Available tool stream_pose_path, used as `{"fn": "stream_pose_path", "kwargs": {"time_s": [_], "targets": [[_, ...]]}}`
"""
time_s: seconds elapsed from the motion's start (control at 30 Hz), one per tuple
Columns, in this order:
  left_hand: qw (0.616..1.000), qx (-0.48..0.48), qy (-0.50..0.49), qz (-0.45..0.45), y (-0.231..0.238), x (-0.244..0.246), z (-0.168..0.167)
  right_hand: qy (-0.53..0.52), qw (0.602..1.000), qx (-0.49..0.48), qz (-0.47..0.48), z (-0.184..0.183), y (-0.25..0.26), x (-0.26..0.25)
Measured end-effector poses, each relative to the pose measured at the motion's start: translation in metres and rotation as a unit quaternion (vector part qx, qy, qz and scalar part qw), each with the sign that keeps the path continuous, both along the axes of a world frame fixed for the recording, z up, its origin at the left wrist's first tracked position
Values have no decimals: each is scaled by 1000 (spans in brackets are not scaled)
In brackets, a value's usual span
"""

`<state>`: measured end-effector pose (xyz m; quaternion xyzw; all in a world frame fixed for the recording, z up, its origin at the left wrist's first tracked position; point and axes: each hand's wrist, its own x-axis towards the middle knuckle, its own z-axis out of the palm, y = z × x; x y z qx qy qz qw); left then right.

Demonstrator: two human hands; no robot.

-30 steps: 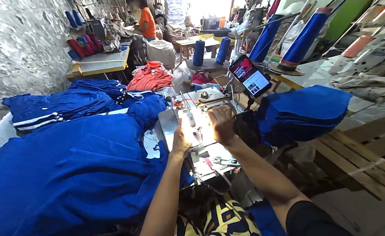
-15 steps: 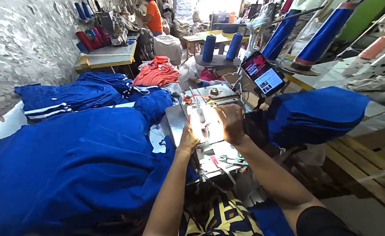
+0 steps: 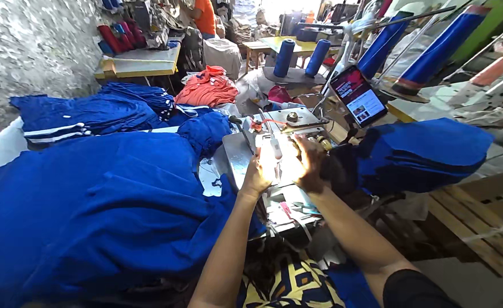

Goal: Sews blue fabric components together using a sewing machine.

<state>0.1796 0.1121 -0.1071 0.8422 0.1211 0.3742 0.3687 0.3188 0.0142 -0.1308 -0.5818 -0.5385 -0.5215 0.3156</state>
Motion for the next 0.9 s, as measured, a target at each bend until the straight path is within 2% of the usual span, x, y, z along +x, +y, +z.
{"fn": "stream_pose_path", "kwargs": {"time_s": [0.2, 0.47, 0.53, 0.7, 0.9], "targets": [[998, 51, -34, -19, 2, 1, -1, -27, 1000, 15, -7, -2, 0, 5], [995, 99, -8, -24, 2, -1, 2, -25, 1000, 3, -1, -6, -4, 13], [996, 88, -6, -18, 1, -1, -1, -20, 1000, 2, 1, -7, -4, 15], [999, -17, 23, 19, -3, -4, 3, -14, 1000, -4, -10, -7, -4, 14], [999, -20, 17, 32, -4, -2, 1, -4, 1000, -22, 3, -8, -9, 14]]}}
